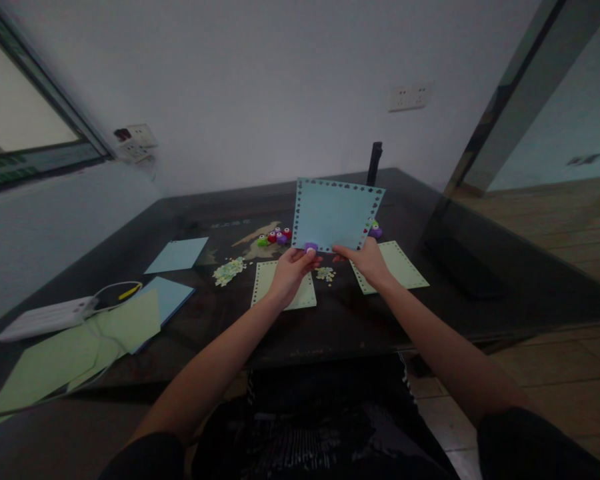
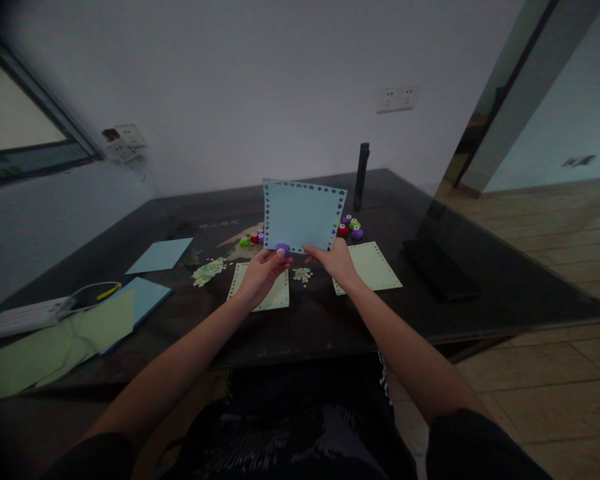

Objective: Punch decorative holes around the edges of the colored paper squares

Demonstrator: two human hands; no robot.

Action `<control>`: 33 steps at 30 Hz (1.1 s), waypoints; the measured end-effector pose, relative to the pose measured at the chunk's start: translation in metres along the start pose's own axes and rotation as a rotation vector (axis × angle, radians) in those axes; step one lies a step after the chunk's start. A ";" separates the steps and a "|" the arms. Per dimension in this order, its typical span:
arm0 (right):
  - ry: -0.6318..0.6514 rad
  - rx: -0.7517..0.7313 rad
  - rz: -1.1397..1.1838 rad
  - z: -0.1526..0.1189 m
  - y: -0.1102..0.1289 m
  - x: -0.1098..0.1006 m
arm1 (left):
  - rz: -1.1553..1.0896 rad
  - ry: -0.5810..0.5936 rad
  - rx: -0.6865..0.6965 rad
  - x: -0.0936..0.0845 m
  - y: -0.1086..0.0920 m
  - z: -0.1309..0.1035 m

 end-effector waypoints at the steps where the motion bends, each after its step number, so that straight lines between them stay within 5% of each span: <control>1: 0.000 0.000 0.004 0.000 0.000 0.000 | -0.003 0.002 0.001 0.000 0.000 0.000; 33: 0.018 0.007 -0.045 -0.001 0.001 0.001 | 0.014 -0.043 -0.062 -0.007 0.004 0.000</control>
Point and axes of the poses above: each hand's wrist, its own z-axis towards the middle knuckle, its own x-axis out of the palm, y = z × x, the point moved 9 cm from there along z, towards the middle knuckle, and after that the axes turned 14 degrees about y, right-handed, at the moved point
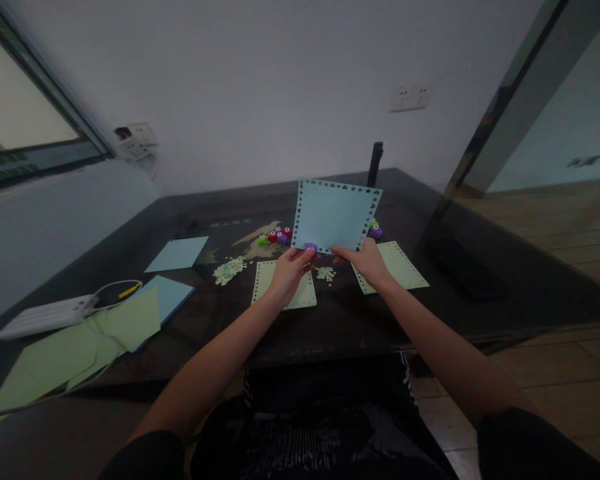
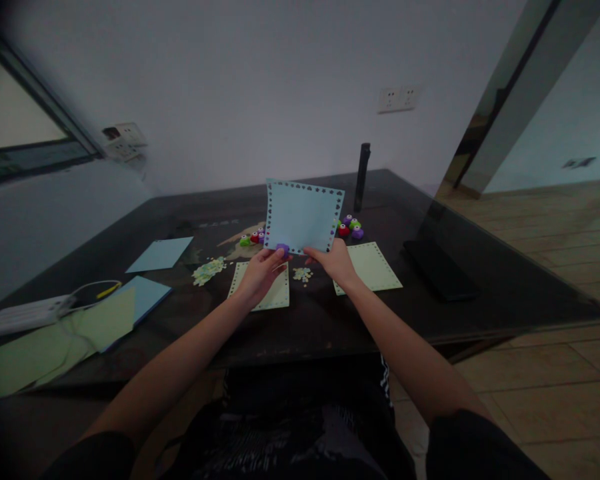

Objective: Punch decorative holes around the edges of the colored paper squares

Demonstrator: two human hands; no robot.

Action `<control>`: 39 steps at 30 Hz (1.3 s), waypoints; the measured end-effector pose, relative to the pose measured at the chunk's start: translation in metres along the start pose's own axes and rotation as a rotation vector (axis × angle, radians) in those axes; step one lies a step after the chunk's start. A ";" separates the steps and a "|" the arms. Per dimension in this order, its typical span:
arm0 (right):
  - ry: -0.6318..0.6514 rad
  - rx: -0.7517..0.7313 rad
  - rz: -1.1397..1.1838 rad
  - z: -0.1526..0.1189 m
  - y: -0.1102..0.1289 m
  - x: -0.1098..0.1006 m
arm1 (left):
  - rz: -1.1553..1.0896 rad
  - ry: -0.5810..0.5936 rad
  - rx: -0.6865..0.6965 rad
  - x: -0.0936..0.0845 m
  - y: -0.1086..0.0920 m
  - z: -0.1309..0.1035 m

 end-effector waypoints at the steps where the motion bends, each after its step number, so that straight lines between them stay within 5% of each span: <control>1: -0.002 0.005 0.006 0.000 -0.001 0.000 | 0.003 -0.003 -0.002 0.000 0.000 0.000; 39: 0.022 -0.024 -0.050 -0.002 0.007 0.002 | 0.034 0.006 0.006 0.002 -0.002 -0.001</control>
Point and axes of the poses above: each hand's wrist, its own z-axis towards the middle knuckle, its own x-axis out of the palm, y = z × x, the point moved 9 cm from there along z, towards the middle knuckle, and after that the axes turned 14 degrees about y, right-handed, at the moved point
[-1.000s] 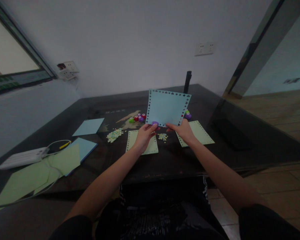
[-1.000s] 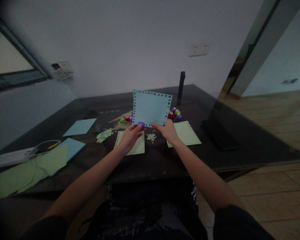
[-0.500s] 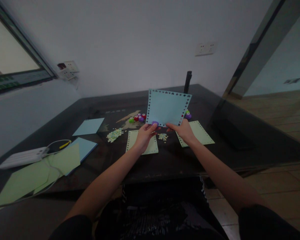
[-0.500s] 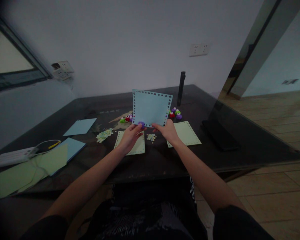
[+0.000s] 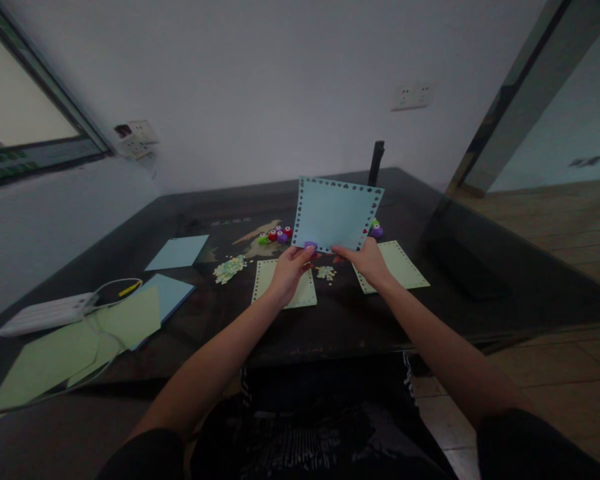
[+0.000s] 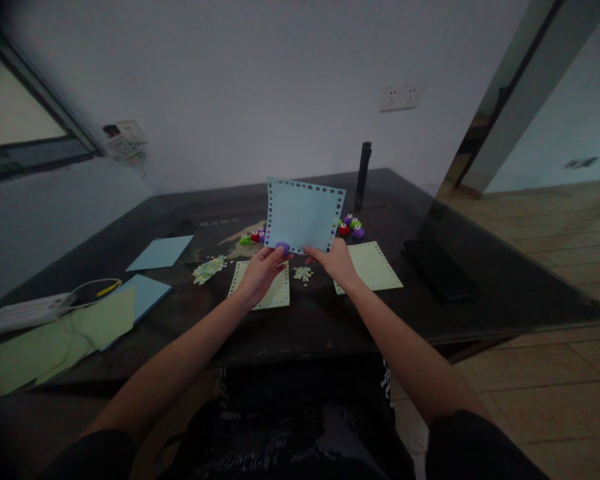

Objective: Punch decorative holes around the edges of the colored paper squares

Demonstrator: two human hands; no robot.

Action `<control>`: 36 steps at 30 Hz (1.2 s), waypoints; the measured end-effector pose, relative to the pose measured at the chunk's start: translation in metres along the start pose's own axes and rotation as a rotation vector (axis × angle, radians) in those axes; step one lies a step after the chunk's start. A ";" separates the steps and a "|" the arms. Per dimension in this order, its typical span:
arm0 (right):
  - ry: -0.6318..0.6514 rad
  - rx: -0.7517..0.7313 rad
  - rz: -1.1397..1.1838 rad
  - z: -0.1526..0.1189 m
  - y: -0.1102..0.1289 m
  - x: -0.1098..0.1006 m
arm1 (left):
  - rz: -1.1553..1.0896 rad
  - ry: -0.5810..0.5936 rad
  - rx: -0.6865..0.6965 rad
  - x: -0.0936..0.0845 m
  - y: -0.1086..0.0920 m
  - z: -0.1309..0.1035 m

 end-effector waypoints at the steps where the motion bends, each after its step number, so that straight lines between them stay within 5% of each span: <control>1: 0.000 -0.001 -0.002 0.000 0.001 0.000 | 0.000 -0.001 0.002 0.000 0.000 0.000; 36: -0.009 0.007 0.000 -0.001 0.002 0.000 | 0.063 -0.018 0.043 0.001 -0.007 -0.001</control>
Point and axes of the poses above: each hand's wrist, its own z-axis towards the middle knuckle, its own x-axis out of the palm, y = z × x, the point moved 9 cm from there along z, towards the middle knuckle, and after that the axes turned 14 degrees about y, right-handed, at the moved point
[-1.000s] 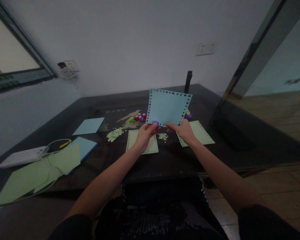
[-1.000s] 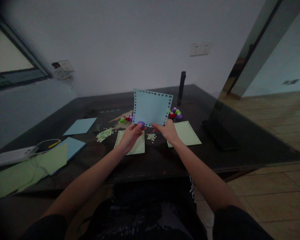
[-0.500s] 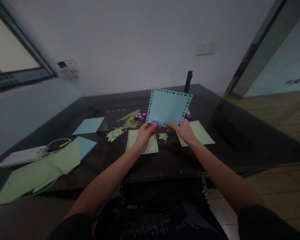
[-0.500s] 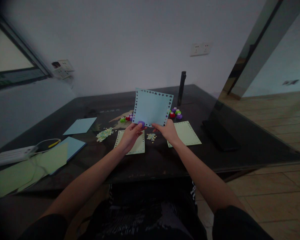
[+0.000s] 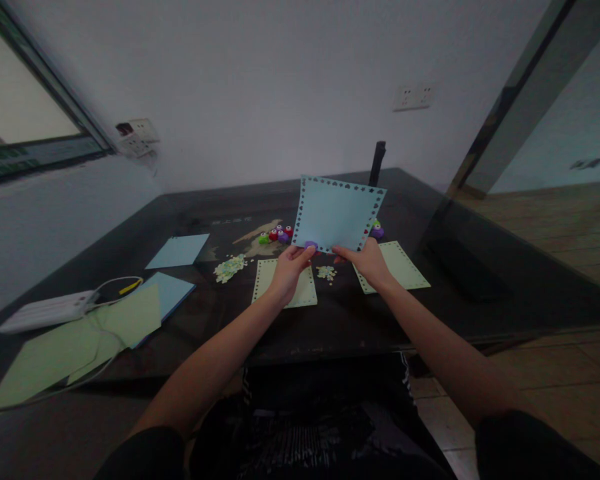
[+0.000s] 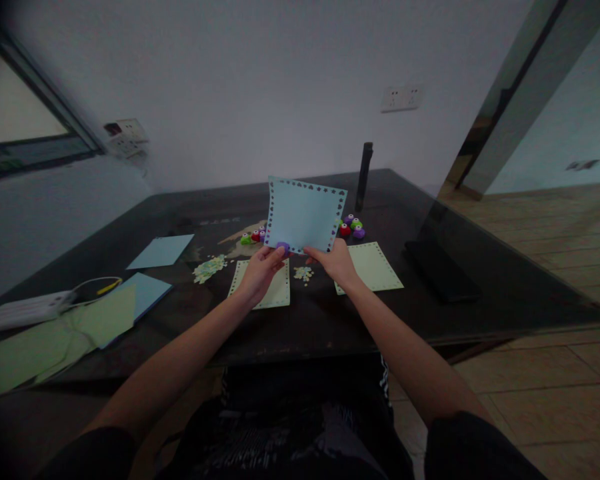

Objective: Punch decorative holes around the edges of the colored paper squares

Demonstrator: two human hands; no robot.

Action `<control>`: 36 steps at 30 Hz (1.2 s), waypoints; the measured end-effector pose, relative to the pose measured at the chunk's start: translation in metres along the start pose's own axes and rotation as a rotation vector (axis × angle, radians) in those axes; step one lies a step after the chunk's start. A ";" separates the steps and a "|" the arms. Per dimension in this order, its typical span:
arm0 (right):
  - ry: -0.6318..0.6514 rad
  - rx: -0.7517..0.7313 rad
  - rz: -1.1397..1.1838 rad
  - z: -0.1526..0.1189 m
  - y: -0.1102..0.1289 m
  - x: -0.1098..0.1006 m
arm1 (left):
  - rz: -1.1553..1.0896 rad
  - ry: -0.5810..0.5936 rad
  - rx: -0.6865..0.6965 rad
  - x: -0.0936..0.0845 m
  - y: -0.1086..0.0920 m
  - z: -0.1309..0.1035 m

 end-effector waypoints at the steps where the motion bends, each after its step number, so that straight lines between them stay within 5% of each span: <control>1: 0.000 0.000 -0.002 0.000 0.000 0.000 | -0.002 -0.001 0.006 0.000 -0.001 0.000; 36: 0.007 -0.025 -0.009 -0.001 0.001 0.001 | 0.043 -0.024 0.027 -0.001 -0.005 -0.002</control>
Point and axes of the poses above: each hand's wrist, its own z-axis towards the middle knuckle, its own x-axis out of the palm, y = z × x, the point moved 9 cm from there along z, towards the middle knuckle, and after that the axes turned 14 degrees about y, right-handed, at the moved point
